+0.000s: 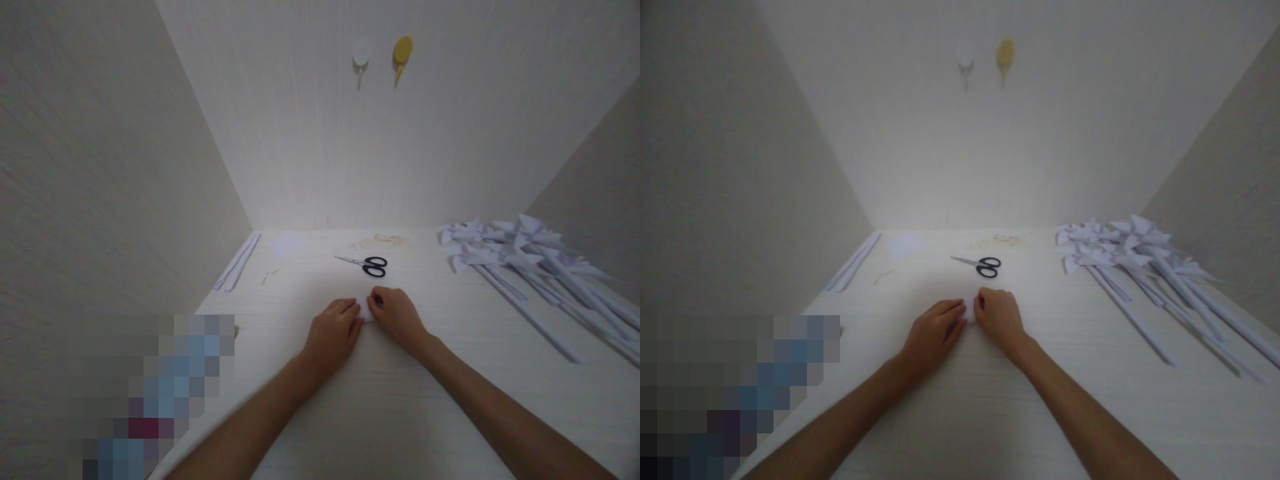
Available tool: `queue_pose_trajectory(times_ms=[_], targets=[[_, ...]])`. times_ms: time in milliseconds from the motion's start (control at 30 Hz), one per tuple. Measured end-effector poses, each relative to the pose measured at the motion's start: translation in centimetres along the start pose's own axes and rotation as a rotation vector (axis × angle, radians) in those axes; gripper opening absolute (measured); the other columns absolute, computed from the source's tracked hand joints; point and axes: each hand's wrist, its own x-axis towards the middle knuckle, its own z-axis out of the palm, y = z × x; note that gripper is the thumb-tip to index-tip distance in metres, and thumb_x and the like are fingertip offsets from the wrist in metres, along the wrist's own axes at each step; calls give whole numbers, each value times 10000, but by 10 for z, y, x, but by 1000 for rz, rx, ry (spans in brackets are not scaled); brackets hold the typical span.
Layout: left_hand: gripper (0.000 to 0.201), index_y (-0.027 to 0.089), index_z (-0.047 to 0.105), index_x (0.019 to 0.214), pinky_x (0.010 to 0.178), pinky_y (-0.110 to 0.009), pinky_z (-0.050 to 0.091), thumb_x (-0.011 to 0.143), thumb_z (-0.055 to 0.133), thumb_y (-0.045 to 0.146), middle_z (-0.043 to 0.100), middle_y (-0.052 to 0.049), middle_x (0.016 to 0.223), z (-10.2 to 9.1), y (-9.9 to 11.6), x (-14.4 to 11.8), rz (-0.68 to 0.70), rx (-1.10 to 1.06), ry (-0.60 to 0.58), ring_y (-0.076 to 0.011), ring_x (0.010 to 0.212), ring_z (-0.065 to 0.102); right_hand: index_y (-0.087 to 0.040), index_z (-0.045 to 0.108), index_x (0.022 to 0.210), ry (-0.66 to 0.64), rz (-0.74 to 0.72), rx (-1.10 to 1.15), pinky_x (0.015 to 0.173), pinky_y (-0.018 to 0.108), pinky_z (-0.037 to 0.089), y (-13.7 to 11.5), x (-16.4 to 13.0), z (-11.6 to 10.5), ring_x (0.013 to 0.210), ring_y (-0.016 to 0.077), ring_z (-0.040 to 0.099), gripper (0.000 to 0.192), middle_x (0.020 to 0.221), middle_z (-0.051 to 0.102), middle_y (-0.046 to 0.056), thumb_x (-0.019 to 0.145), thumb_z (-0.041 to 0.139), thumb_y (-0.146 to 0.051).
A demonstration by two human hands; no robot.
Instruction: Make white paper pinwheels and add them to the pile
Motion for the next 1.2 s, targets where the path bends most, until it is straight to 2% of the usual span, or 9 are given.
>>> queue_pose_trajectory(times_ms=[400, 733, 1200], targets=[[292, 169, 543, 1043, 868, -328, 430, 802, 429, 289, 572, -85, 1099, 2, -1, 2, 7, 67, -46, -191, 1030, 506, -176, 569, 640, -18, 32, -65, 515, 257, 282, -2, 0, 0, 563, 160, 555, 228, 618, 637, 73, 784, 405, -242], [249, 180, 551, 1004, 827, -310, 458, 807, 439, 283, 578, -43, 1085, -3, 2, 5, 9, 150, -91, -166, 1023, 493, -170, 570, 691, -53, 50, -133, 533, 247, 293, -4, 1, -2, 623, 163, 585, 231, 661, 647, 60, 797, 380, -247], [251, 186, 548, 996, 793, -304, 470, 813, 425, 304, 588, -23, 1064, -2, 1, 5, 21, 205, -103, -165, 992, 501, -177, 558, 727, -85, 56, -203, 535, 255, 291, -9, 1, -7, 634, 177, 589, 232, 683, 647, 64, 815, 355, -248]])
